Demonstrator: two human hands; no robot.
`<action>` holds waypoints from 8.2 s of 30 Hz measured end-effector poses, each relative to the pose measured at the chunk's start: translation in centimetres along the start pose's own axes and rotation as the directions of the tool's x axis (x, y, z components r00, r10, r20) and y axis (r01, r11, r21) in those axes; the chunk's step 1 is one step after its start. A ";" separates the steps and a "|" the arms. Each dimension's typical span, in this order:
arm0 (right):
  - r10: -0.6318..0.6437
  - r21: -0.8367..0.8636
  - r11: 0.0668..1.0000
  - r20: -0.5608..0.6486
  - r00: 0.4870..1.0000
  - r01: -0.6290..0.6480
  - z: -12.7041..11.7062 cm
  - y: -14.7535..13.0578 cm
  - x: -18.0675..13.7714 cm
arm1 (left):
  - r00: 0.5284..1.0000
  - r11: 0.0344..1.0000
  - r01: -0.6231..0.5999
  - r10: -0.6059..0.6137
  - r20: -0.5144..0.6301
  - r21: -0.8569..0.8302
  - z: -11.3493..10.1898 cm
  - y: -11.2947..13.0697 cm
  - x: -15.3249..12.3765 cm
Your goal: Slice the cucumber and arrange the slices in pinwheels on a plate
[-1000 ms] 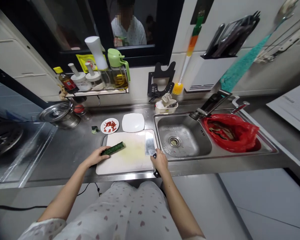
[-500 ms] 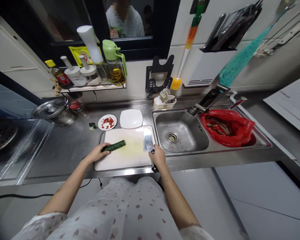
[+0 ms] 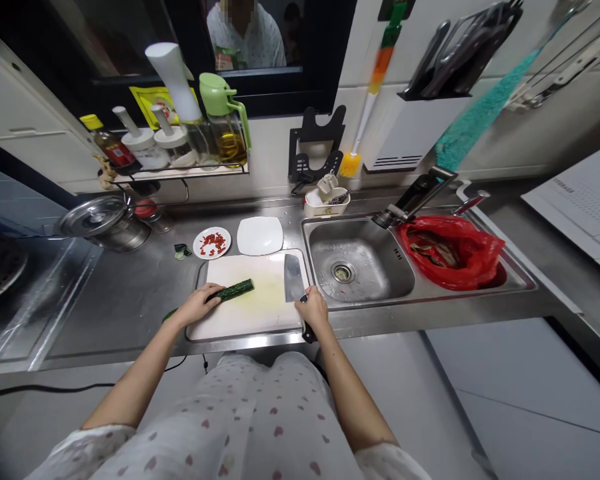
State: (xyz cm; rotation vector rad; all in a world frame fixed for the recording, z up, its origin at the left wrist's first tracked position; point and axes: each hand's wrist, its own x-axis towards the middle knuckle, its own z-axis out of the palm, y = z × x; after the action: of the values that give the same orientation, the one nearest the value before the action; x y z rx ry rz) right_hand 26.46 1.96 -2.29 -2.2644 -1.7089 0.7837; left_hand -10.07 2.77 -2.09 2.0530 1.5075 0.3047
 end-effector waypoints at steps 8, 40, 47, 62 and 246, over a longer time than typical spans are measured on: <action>0.017 0.160 0.987 0.067 0.998 -0.028 0.6 -0.3 0.6 | 0.991 0.996 0.033 -0.022 -0.131 0.081 0.9 1.5 -0.3; -0.183 -0.236 0.939 0.269 0.946 0.249 -0.9 -7.4 -1.8 | 0.984 0.995 0.009 0.010 -0.175 0.104 4.7 4.8 3.9; -0.252 -0.259 0.902 0.334 0.908 0.346 -0.4 -9.7 -3.4 | 0.975 0.994 -0.019 0.043 -0.216 0.112 5.2 4.4 3.7; -0.247 -0.274 0.895 0.351 0.903 0.351 0.5 -10.7 -4.1 | 0.976 0.993 -0.020 0.045 -0.214 0.119 5.2 4.7 3.7; -0.362 -0.482 0.795 0.112 0.926 0.369 -1.3 -6.4 -5.6 | 0.994 0.999 0.041 -0.041 -0.099 -0.009 1.6 10.8 5.4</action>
State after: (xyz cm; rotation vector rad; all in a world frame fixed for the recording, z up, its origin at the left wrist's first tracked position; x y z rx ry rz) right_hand 20.76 -1.10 3.40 -2.0757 -2.4859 0.2909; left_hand 1.20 5.09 1.95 2.0248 1.6029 0.4007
